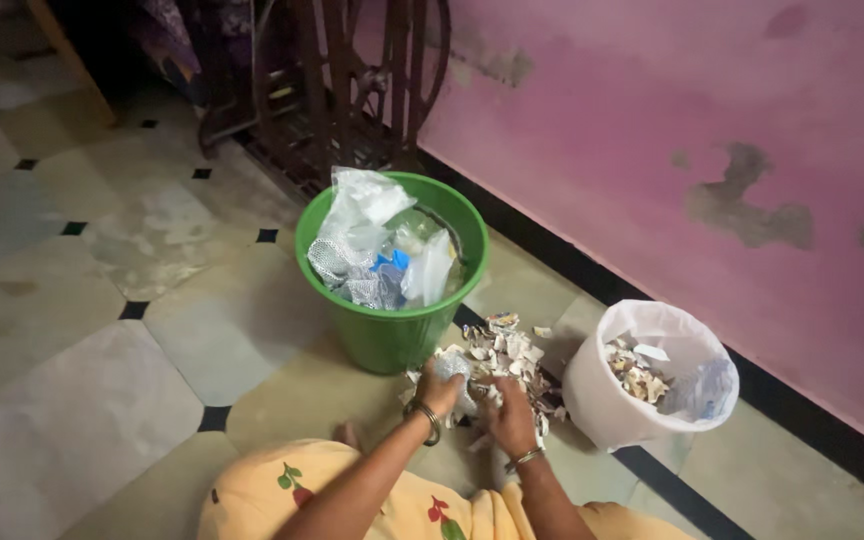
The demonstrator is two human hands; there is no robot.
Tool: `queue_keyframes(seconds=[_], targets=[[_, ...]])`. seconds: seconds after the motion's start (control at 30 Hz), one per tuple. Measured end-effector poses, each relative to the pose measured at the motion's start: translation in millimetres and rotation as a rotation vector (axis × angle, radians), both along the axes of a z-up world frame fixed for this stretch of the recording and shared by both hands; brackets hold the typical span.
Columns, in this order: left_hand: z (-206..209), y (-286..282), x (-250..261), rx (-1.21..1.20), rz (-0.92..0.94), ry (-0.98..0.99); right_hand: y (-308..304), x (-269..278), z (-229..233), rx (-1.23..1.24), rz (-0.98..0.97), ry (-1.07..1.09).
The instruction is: The person sits on the floor and sorts a pile of mixed waste by hand. They separate plastic bags and packaging into a green bucket and place small paper or cardboard pieces into a white bin.
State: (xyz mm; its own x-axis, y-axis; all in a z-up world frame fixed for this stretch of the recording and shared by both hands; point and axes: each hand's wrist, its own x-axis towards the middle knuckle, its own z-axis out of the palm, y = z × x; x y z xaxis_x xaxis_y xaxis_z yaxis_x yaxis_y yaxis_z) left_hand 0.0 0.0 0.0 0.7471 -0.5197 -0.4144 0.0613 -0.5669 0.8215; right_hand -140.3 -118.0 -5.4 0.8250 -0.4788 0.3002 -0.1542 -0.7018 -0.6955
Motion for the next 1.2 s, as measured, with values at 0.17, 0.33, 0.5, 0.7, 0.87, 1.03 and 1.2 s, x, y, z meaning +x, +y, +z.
queue_keyframes(seconds=[0.17, 0.33, 0.5, 0.7, 0.87, 1.03, 1.2], targets=[[1, 8, -32, 0.285, -0.136, -0.129, -47, 2, 21, -0.171, -0.189, 0.106], [-23, 5, -34, 0.434, -0.473, -0.303, -51, 21, 11, -0.117, -0.124, 0.537], [-38, -5, -34, 0.489, -0.494, -0.225, -58, 26, -21, -0.177, -0.028, 0.291], [-22, -5, -35, 0.33, -0.426, -0.264, -80, 25, -32, 0.186, 0.087, 0.389], [0, -10, -37, 0.377, -0.334, -0.259, -138, 23, -60, 0.099, -0.382, 0.091], [28, -6, -34, 0.427, -0.337, -0.22, -163, -12, -89, -0.082, -0.647, 0.078], [44, -11, -34, 0.578, -0.386, -0.097, -179, -13, -100, -0.09, -0.759, 0.409]])
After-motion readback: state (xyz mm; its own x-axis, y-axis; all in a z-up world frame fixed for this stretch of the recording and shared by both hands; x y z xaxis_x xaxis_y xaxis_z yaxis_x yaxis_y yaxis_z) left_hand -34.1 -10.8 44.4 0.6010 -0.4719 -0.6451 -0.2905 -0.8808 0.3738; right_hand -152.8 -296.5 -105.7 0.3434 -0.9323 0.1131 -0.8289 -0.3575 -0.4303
